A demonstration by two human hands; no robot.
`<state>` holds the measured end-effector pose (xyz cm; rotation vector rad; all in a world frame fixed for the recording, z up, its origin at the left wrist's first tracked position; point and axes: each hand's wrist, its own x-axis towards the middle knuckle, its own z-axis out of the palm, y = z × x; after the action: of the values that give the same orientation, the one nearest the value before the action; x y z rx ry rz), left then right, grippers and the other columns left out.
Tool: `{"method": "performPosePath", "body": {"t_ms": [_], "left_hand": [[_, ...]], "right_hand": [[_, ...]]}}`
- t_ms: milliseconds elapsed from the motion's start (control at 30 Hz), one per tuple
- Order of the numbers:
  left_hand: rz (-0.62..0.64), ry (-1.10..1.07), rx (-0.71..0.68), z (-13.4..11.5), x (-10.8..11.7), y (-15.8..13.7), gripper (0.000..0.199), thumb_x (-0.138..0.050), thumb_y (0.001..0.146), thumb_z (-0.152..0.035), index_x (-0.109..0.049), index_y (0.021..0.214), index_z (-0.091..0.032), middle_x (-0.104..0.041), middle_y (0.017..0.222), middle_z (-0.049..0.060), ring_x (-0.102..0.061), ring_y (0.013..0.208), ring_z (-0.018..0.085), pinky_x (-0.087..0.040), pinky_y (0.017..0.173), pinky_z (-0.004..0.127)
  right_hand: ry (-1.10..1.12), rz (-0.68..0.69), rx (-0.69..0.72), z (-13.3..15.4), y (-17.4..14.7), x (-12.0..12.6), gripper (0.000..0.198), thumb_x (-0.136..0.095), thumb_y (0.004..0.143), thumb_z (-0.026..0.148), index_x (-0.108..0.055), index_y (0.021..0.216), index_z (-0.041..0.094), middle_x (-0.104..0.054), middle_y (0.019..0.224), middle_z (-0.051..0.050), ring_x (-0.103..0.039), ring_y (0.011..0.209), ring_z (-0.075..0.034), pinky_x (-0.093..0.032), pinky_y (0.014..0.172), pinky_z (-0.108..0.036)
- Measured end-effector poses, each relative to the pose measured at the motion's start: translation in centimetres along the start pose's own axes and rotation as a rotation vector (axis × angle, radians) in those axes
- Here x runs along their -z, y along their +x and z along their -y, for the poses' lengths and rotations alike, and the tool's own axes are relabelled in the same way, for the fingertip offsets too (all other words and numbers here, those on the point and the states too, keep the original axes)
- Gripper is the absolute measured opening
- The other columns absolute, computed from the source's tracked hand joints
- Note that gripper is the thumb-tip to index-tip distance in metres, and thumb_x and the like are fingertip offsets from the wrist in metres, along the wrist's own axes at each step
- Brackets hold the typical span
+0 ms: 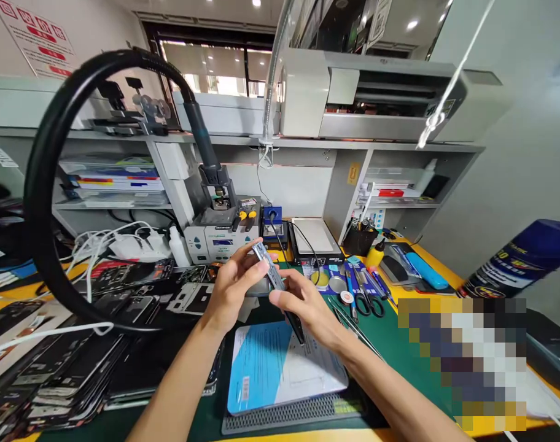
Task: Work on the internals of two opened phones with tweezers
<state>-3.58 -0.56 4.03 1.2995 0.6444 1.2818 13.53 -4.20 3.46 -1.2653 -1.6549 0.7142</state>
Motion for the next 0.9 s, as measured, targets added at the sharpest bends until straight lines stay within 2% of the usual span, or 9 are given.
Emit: {"method": "performPosePath", "body": {"t_ms": [100,167,367,500,633,900], "left_hand": [[0.039,0.007,0.007,0.8,0.1,-0.4,0.059,-0.073,0.082,-0.039,-0.056,0.137,-0.032,-0.07,0.126,0.007,-0.063,0.121,0.036,-0.044,0.111,0.058],[0.056,0.013,0.011,1.2,0.1,-0.4,0.058,-0.072,0.083,-0.039,-0.056,0.138,-0.032,-0.07,0.126,0.007,-0.063,0.12,0.036,-0.044,0.111,0.058],[0.075,0.026,0.008,1.6,0.5,-0.5,0.059,-0.07,0.084,-0.04,-0.054,0.14,-0.032,-0.069,0.127,0.008,-0.067,0.114,0.037,-0.044,0.11,0.061],[0.086,-0.006,0.001,1.6,1.0,-0.6,0.057,-0.063,0.086,-0.044,-0.052,0.141,-0.034,-0.069,0.129,0.007,-0.066,0.115,0.038,-0.05,0.104,0.06],[0.129,-0.013,0.0,1.4,1.3,-0.8,0.071,-0.071,0.079,-0.04,-0.046,0.146,-0.035,-0.065,0.135,0.008,-0.058,0.129,0.04,-0.05,0.106,0.057],[0.186,-0.048,0.0,1.7,1.4,-1.1,0.082,-0.072,0.078,-0.035,-0.036,0.152,-0.037,-0.058,0.143,0.007,-0.057,0.129,0.038,-0.05,0.107,0.055]], "right_hand": [[0.189,0.145,-0.034,-0.7,-0.9,0.2,0.028,-0.063,0.089,0.037,-0.065,0.117,0.032,-0.077,0.11,-0.005,-0.074,0.101,-0.028,-0.058,0.073,-0.038],[0.272,0.18,-0.053,-0.9,-1.2,0.2,0.03,-0.064,0.087,0.033,-0.062,0.117,0.033,-0.074,0.118,-0.006,-0.07,0.109,-0.03,-0.057,0.08,-0.04],[0.387,0.206,-0.073,-1.0,-1.1,0.0,0.029,-0.068,0.084,0.03,-0.06,0.111,0.032,-0.071,0.113,-0.007,-0.067,0.106,-0.031,-0.053,0.088,-0.046],[0.407,0.236,-0.07,-0.8,-1.2,-0.1,0.052,-0.08,0.076,0.029,-0.057,0.122,0.034,-0.068,0.122,-0.007,-0.064,0.113,-0.033,-0.051,0.095,-0.048],[0.422,0.23,-0.07,-1.0,-1.3,-0.4,0.056,-0.08,0.074,0.025,-0.056,0.124,0.034,-0.066,0.126,-0.006,-0.06,0.119,-0.034,-0.047,0.101,-0.05],[0.41,0.209,-0.086,-1.4,-1.3,-0.7,0.062,-0.084,0.069,0.026,-0.055,0.123,0.03,-0.067,0.117,-0.005,-0.062,0.107,-0.031,-0.049,0.092,-0.046]]}}
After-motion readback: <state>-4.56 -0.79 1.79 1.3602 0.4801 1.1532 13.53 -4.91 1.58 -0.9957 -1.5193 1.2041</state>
